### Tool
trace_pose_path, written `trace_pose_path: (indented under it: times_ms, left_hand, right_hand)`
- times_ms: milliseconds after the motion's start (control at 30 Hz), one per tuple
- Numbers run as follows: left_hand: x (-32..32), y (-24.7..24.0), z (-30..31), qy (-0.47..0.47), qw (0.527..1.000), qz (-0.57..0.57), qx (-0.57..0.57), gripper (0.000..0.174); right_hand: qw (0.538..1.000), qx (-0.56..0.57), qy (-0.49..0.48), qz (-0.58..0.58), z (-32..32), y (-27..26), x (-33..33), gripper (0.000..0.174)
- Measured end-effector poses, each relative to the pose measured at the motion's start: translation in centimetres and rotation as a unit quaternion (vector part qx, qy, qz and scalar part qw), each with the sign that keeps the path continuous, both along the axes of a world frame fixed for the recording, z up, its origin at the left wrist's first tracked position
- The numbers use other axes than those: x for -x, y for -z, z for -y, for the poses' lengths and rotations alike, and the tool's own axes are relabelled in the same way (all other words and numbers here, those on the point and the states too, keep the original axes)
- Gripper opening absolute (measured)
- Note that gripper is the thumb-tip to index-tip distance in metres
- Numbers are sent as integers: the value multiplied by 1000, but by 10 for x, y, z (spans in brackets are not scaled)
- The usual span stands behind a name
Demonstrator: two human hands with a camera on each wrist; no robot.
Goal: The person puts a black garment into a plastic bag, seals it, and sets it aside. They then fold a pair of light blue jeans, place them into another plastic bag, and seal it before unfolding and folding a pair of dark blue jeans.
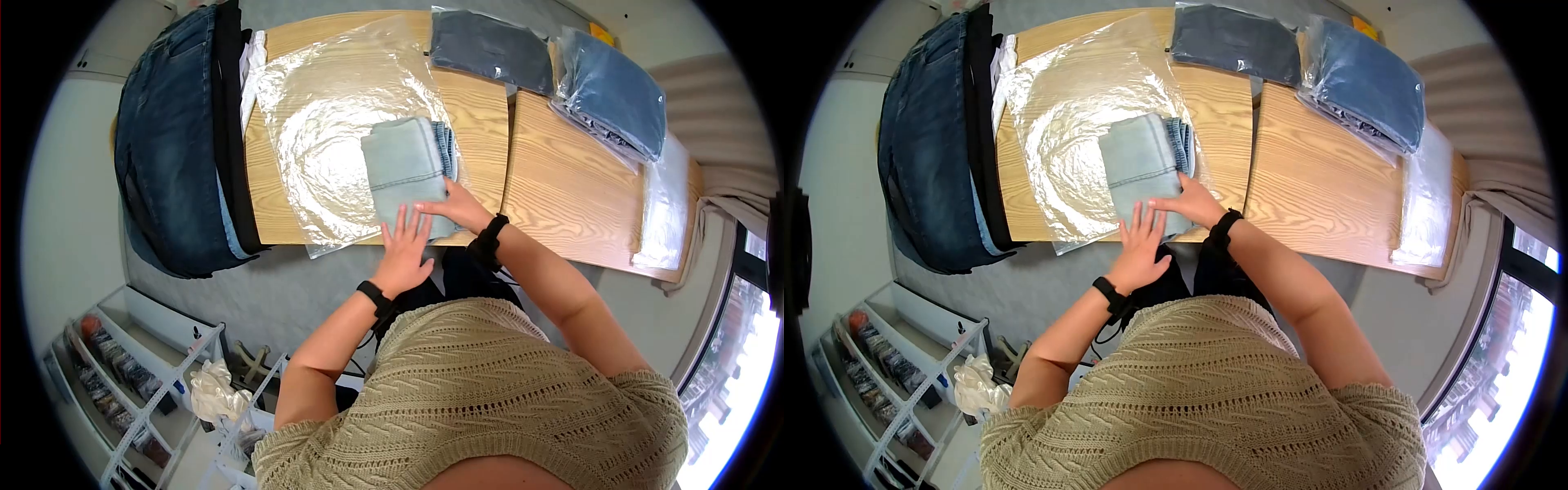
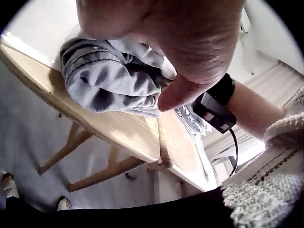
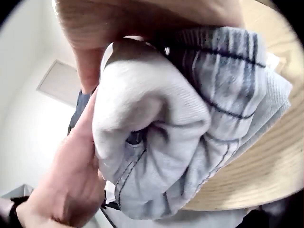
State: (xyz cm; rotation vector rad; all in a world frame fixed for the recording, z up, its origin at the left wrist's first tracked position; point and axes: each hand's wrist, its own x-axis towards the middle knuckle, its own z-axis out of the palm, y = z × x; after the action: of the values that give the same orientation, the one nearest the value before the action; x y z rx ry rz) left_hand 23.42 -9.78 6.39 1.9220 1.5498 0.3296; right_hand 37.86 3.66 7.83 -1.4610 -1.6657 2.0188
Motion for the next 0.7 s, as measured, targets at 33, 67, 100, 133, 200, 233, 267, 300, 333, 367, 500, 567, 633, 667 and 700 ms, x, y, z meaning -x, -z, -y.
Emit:
trace_pose_path:
  times_ms: [33,67,100,133,200,233,267,300,333,367,500,567,633,667,700]
  left_hand:
    - [-5,2,-2,-4,1000,19,-4,88]
    - [-8,2,-4,-7,1000,19,-2,88]
    - [-9,2,-6,1,1000,20,7,88]
    - [-9,1,-7,8,1000,20,17,89]
    - [-3,-3,-7,-6,999,33,22,83]
    - [5,-3,-6,4,997,80,7,75]
    - [13,-5,-4,13,992,126,-9,68]
    - [24,-8,-1,-38,982,178,-55,55]
    - [37,0,4,-90,968,198,-123,47]
    - [53,7,14,-136,972,142,-127,43]
    - [118,25,43,-192,976,-44,-89,36]
    - [131,20,47,-146,974,-153,-81,30]
    - [139,24,48,-127,973,-167,-94,28]
    - [143,27,47,-106,972,-183,-105,27]
    - [148,40,48,-100,967,-195,-130,23]
  right_hand:
    - [998,57,6,-17,-1,-2,-1,89]
    - [998,59,4,-17,0,14,-5,89]
    - [998,42,39,0,0,40,-9,87]
    - [997,26,74,16,-1,58,-12,86]
    - [996,18,84,5,-3,64,-15,83]
    - [995,27,99,-8,-3,64,-16,77]
    - [993,34,113,-21,-3,47,-9,71]
    - [987,61,134,-65,1,27,-8,59]
    - [988,63,128,-66,3,18,-6,59]
    - [986,50,138,-76,4,13,-6,54]
    - [978,45,175,-100,7,-30,-25,48]
    - [981,27,176,-77,7,-43,-46,48]
    - [983,5,178,-52,8,-61,-65,46]
    - [982,-5,185,-37,10,-76,-68,45]
    - [983,-15,183,-22,11,-82,-76,45]
